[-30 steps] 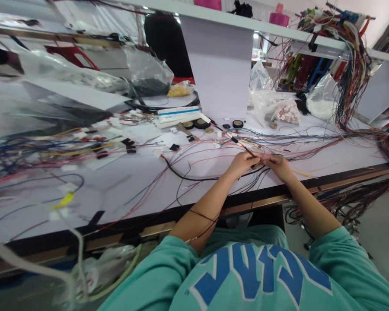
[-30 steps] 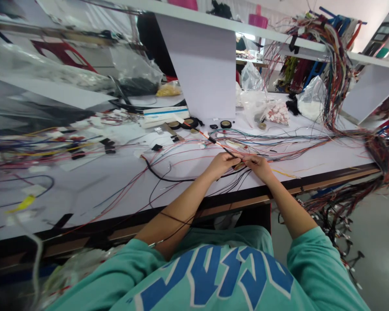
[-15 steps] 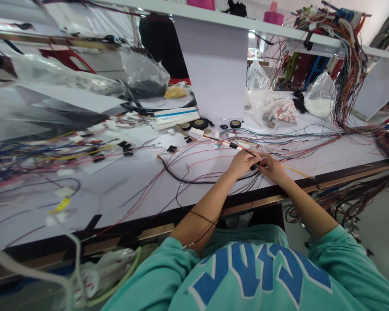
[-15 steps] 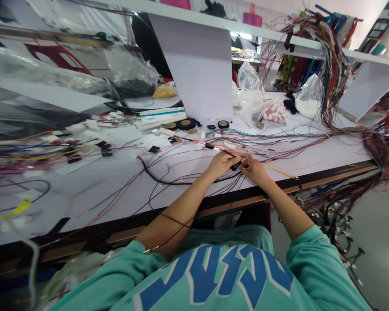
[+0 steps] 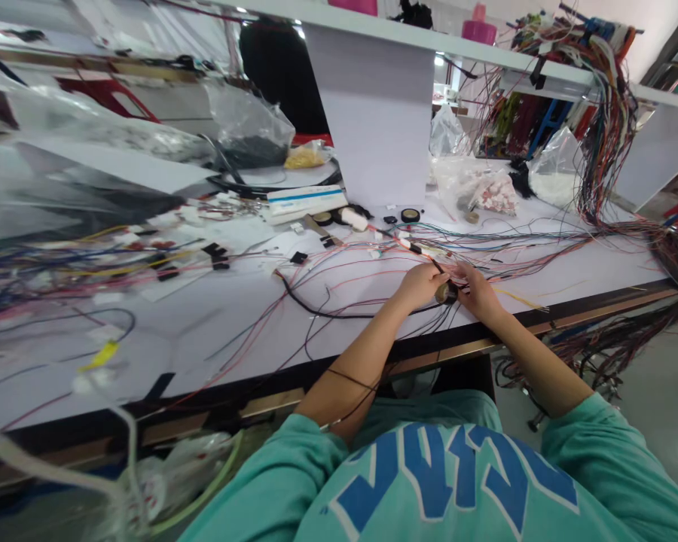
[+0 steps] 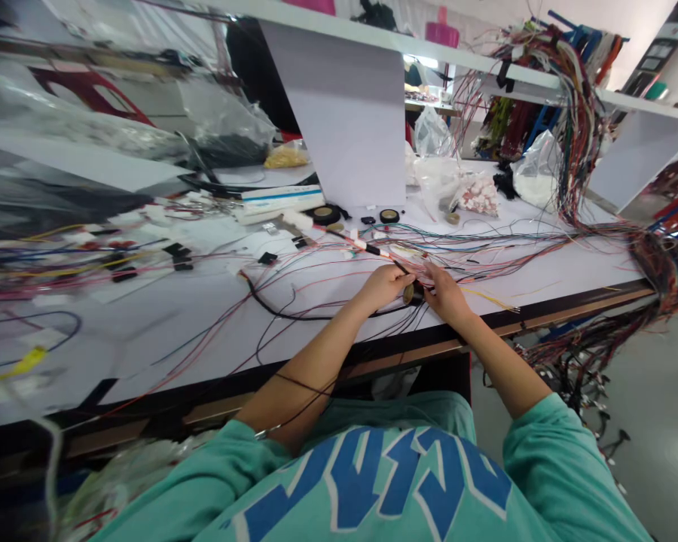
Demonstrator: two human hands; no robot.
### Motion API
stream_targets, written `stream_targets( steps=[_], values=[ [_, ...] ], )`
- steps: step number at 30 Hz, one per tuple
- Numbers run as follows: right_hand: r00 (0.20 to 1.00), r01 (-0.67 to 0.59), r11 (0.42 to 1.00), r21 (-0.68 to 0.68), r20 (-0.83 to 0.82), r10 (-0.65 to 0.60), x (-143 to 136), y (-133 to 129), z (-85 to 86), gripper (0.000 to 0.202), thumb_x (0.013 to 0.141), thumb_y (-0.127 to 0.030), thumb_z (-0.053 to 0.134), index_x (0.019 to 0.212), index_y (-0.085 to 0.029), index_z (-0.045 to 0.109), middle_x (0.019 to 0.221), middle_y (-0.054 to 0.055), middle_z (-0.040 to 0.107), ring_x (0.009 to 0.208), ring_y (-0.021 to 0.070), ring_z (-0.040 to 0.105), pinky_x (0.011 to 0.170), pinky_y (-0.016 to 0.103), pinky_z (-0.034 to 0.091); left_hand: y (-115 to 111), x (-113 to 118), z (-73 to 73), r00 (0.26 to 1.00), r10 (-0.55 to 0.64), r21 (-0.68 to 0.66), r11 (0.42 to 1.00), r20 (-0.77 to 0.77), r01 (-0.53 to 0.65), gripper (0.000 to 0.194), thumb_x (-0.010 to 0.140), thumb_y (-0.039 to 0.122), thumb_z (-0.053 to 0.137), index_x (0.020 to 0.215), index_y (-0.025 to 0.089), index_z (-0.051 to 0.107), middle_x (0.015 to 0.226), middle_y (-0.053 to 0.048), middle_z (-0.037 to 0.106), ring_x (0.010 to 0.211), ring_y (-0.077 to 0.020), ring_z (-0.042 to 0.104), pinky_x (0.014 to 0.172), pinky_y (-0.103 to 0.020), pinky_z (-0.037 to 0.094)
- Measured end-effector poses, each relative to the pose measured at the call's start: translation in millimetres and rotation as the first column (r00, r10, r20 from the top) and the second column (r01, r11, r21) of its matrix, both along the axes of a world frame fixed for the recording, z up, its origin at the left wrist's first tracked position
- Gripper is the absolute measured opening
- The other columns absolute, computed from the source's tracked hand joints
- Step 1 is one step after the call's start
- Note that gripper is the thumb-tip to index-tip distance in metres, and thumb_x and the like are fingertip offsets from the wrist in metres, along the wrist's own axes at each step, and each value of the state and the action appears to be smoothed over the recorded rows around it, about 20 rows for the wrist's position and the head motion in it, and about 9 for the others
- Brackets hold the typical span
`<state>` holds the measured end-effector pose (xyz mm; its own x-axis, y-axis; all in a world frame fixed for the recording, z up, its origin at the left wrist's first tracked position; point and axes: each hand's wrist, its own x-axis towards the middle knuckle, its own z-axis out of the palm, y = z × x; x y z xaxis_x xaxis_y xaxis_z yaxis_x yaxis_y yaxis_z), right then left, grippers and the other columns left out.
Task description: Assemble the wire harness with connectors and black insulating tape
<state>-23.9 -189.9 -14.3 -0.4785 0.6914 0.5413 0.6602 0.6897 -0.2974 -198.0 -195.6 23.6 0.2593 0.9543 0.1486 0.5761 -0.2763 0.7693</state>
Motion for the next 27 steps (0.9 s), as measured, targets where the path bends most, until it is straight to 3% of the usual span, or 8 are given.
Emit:
stream_targets(
  steps=[2,4,7,9,13,17,20,27],
  values=[
    [0.986,-0.013,0.962,0.273,0.164,-0.033,-0.2,-9.5,6.4,0.043,0.081,-0.011,0.047,0.123,-0.019,0.047,0.118,0.012,0.061,0.11,0.0217,0.055,0.091,0.038,0.044,-0.4,1.0,1.5,0.999,0.046,-0.031,0.998,0.016,-0.045,0.024,0.082,0.019,0.048,0.087,0.014,0.071,0.094,-0.007,0.071,0.091,-0.0204,0.063,0.084,-0.029,0.046],
    [0.932,-0.181,0.875,0.449,0.364,0.006,-0.8,-20.3,16.6,0.033,0.085,-0.01,0.046,0.114,-0.022,0.055,0.117,0.008,0.063,0.114,0.0192,0.051,0.096,0.037,0.039,-1.8,2.7,2.6,0.995,0.085,-0.063,0.995,0.045,-0.082,0.024,0.082,0.019,0.048,0.082,0.012,0.071,0.09,-0.007,0.071,0.086,-0.0201,0.063,0.081,-0.028,0.046],
    [0.831,-0.412,0.734,0.54,0.554,0.059,-0.9,-33.2,34.4,0.023,0.088,-0.009,0.044,0.097,-0.022,0.061,0.103,0.002,0.068,0.11,0.0145,0.052,0.096,0.033,0.035,-5.2,4.5,4.0,0.984,0.104,-0.134,0.987,0.144,-0.085,0.025,0.082,0.019,0.048,0.084,0.011,0.072,0.083,-0.006,0.07,0.077,-0.0176,0.063,0.073,-0.026,0.047],
    [0.8,-0.455,0.704,0.546,0.598,0.054,1.0,-37.8,44.7,0.022,0.089,-0.008,0.042,0.092,-0.021,0.061,0.097,0.001,0.069,0.107,0.0137,0.053,0.095,0.033,0.034,-7.4,3.7,4.9,0.969,0.1,-0.189,0.98,0.227,-0.057,0.026,0.082,0.021,0.048,0.09,0.01,0.071,0.077,-0.005,0.069,0.07,-0.0154,0.062,0.067,-0.024,0.047],
    [0.785,-0.398,0.785,0.476,0.62,0.022,9.7,-39.1,55.7,0.022,0.09,-0.011,0.039,0.099,-0.018,0.058,0.091,0.004,0.07,0.097,0.0146,0.057,0.095,0.034,0.031,-9.7,-1.3,6.2,0.963,0.048,-0.195,0.981,0.264,0.004,0.027,0.084,0.023,0.049,0.095,0.011,0.071,0.075,-0.004,0.069,0.067,-0.014,0.062,0.064,-0.022,0.047],
    [0.835,-0.131,0.906,0.402,0.537,-0.117,14.6,-31.9,57.1,0.025,0.09,-0.03,0.044,0.104,-0.014,0.057,0.09,0.009,0.069,0.088,0.019,0.058,0.093,0.037,0.027,-12.5,0.0,3.9,0.998,0.057,-0.032,0.998,0.018,-0.056,0.024,0.084,0.022,0.049,0.084,0.016,0.072,0.092,-0.004,0.072,0.085,-0.0172,0.064,0.077,-0.026,0.048],
    [0.834,0.019,0.94,0.34,0.513,-0.202,12.3,-20.2,56.6,0.021,0.09,-0.022,0.041,0.098,-0.017,0.06,0.078,0.006,0.069,0.08,0.0189,0.057,0.094,0.038,0.023,-16.1,5.5,0.7,0.986,0.089,0.161,0.985,-0.141,-0.066,0.023,0.084,0.019,0.05,0.089,0.02,0.072,0.096,-0.003,0.071,0.094,-0.0175,0.063,0.087,-0.028,0.047],
    [0.968,-0.044,0.99,0.137,0.25,0.009,6.8,17.8,41.4,0.024,0.087,-0.019,0.045,0.095,-0.025,0.066,0.098,0.005,0.066,0.098,0.0196,0.054,0.091,0.04,0.028,-12.9,7.3,-3.9,0.958,0.077,0.516,0.853,-0.276,0.081,0.023,0.08,0.013,0.055,0.093,0.024,0.071,0.082,-0.001,0.072,0.077,-0.0156,0.061,0.072,-0.026,0.048]
  ],
)
